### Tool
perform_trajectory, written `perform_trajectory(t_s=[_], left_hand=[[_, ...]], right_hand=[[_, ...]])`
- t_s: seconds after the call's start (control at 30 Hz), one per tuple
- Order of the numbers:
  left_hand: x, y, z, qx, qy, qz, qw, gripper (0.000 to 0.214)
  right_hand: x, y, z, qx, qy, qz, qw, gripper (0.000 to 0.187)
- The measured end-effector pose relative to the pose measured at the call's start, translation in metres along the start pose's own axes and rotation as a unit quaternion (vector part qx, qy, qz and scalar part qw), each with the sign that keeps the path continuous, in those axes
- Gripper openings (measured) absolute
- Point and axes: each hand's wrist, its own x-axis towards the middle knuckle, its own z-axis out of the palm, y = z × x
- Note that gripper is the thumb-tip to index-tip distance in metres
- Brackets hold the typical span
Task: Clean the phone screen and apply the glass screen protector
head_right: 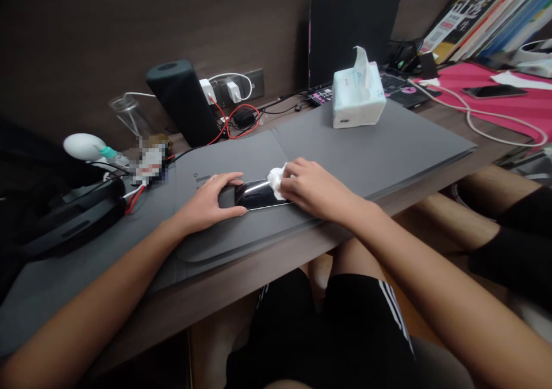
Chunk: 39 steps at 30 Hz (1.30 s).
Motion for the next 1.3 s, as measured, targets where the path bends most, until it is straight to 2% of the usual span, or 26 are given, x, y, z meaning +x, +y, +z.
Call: perform_trajectory(t_s=[0.1,0.17,0.43,0.53,0.63,0.83,0.97,1.1,1.3], left_hand=[[0.0,0.0,0.0,-0.004,0.0,-0.004,1.0,0.065],[0.0,0.0,0.0,-0.003,0.001,-0.007,1.0,0.065],[0.001,0.004,-0.001,0.005,0.001,-0.003,1.0,0.066],[0.001,0.004,-0.001,0.008,-0.002,0.003,1.0,0.063],[0.0,0.001,0.0,0.006,0.0,0.002,1.0,0.064],[-0.001,-0.001,0.0,-0.001,-0.001,-0.004,1.0,0.066],[0.0,0.0,-0.001,-0.006,0.0,-0.005,1.0,0.066],[0.0,0.001,0.0,-0.009,0.001,-0.008,1.0,0.067],[0.001,-0.001,0.001,-0.014,0.004,-0.012,1.0,0.075]], right_hand=[[-0.013,0.01,-0.004,-0.006,0.009,0.02,1.0,0.033],[-0.012,0.01,-0.004,-0.018,0.015,0.023,0.999,0.032],[0.037,-0.03,0.009,-0.02,0.003,-0.047,0.999,0.023],[0.046,-0.036,0.012,-0.021,-0.005,-0.056,0.998,0.024],[0.035,-0.025,0.009,-0.011,-0.004,-0.058,0.998,0.027],[-0.009,0.013,-0.004,0.03,0.01,-0.014,0.999,0.03],[-0.02,0.022,-0.006,0.045,0.02,0.007,0.999,0.03],[-0.008,0.015,-0.001,0.066,0.021,0.0,0.998,0.029],[0.035,-0.015,0.016,0.078,0.019,-0.022,0.997,0.029]])
